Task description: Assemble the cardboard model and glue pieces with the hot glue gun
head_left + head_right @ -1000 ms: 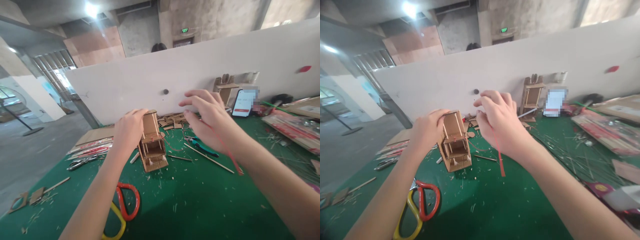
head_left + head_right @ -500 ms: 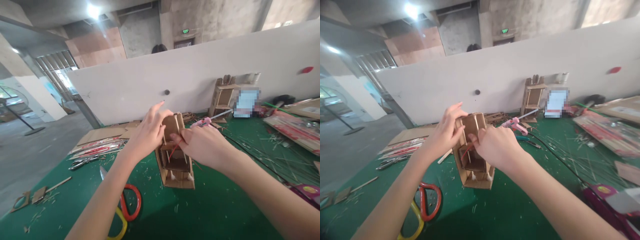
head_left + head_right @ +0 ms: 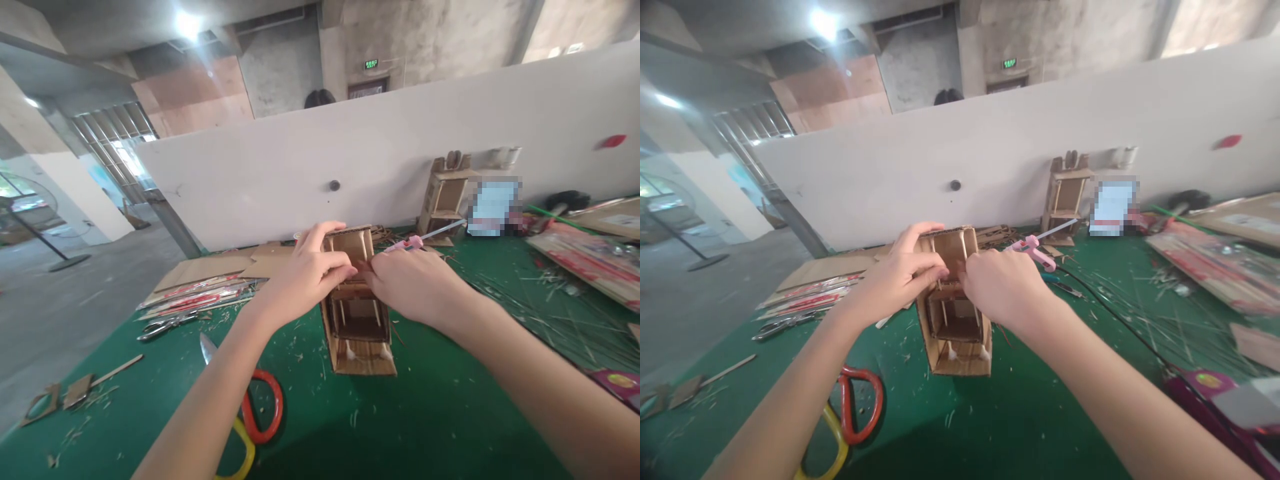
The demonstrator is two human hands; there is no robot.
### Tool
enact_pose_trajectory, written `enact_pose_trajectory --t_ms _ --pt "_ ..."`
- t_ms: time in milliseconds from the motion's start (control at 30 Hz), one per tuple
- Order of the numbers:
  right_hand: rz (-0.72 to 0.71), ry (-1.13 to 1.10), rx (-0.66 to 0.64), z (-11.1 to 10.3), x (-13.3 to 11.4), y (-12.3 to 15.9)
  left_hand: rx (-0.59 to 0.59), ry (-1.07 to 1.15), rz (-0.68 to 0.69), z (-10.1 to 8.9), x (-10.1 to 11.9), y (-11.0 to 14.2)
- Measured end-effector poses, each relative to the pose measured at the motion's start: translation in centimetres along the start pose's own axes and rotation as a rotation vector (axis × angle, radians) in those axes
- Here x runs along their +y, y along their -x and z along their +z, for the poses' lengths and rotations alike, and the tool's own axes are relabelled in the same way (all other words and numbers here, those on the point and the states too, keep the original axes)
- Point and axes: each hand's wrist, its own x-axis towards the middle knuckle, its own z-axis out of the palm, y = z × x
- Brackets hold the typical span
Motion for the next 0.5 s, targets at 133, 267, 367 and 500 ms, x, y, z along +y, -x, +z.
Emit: enact_pose_trajectory --t_ms 133,267,367,500 --pt "-0.108 -0.143 0.013 -0.9 1.7 1.0 0.027 0.006 -0.004 0.1 -0.3 0.0" --pt "-0.222 -0.231 0.259 -2.0 1.7 1.7 0.037 0.01 0.015 0.4 -0.7 -0.1" --pt "-0.299 -0.307 0.308 -2.2 0.7 1.3 0.046 0.035 0.013 0.5 -1.0 -0.2" --pt "-0.312 -0.498 0.292 -1.6 0.0 0.3 0.075 0.053 -0.032 0.6 -1.5 -0.3"
